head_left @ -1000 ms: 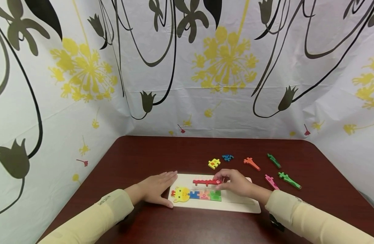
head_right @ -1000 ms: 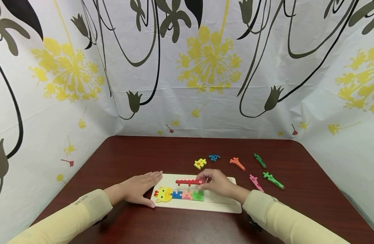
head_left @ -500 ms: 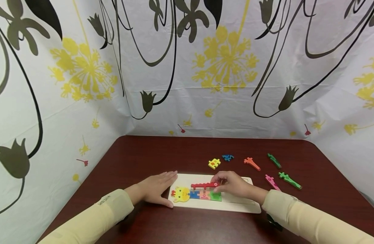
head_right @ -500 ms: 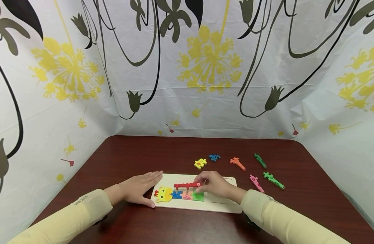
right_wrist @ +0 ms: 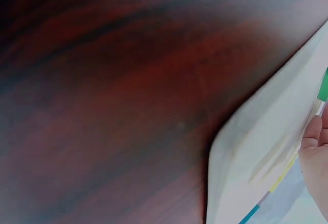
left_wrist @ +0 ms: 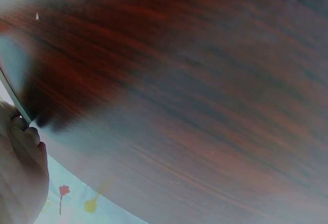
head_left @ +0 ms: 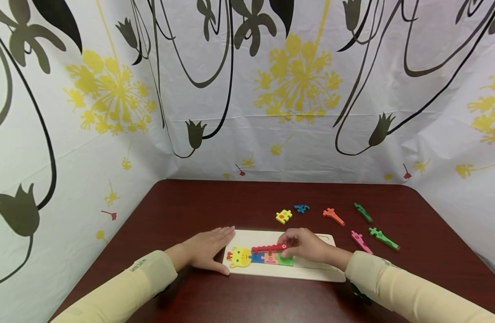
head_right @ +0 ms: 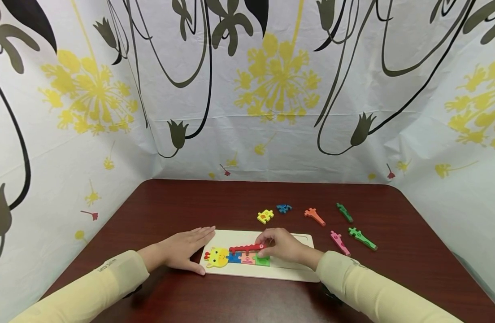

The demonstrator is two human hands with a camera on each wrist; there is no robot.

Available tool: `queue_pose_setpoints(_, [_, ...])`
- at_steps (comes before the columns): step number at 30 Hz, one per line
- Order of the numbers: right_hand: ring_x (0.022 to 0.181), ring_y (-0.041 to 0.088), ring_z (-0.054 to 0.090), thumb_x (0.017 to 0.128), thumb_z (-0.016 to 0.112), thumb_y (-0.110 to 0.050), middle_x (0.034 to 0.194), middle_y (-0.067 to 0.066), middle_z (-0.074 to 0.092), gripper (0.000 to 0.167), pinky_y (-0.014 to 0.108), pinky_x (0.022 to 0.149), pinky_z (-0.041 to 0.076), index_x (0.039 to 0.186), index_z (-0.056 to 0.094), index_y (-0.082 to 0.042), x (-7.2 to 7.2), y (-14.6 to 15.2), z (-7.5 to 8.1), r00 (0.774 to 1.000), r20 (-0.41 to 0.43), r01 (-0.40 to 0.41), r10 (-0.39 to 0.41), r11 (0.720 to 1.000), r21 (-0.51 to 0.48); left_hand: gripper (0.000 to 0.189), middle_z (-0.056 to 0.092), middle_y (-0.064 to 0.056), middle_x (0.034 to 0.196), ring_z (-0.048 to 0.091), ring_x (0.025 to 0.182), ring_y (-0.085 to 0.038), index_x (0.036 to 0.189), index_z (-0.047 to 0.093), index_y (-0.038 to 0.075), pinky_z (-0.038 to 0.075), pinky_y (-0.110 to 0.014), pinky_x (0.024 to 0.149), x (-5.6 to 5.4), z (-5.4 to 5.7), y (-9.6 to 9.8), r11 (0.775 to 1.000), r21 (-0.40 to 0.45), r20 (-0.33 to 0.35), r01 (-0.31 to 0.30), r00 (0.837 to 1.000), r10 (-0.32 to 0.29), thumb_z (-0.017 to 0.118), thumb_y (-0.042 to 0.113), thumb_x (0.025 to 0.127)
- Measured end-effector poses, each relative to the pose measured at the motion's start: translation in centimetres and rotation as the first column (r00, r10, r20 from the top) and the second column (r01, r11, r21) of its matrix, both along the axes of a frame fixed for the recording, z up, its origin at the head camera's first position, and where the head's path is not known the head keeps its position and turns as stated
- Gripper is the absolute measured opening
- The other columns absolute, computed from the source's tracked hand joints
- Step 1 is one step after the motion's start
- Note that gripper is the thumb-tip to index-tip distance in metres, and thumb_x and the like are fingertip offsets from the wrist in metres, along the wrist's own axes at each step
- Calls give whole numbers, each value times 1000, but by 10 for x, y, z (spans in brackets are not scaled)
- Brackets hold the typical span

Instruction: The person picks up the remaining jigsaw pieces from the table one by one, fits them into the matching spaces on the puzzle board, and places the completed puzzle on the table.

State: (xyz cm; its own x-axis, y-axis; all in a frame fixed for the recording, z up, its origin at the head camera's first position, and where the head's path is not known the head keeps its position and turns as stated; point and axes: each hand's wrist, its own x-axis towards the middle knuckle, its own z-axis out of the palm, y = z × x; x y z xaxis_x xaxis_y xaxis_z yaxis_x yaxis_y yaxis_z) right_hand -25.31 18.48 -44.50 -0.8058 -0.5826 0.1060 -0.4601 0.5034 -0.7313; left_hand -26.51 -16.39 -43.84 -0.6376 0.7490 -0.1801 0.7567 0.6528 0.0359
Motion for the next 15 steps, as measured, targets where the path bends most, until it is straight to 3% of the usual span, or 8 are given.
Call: queue_pose_setpoints(15, [80,13,53,81,80,-24,87,-8,62,20,26,70,48,99,72,-20,-1,-1,-7,1000,22,3,-3,1000,-2,112,10,-4,162,11,147,-18,157,14,11,17,-37,116,-2,-2,-1,1000,-6,-13,11,1000,-11,35,87,78])
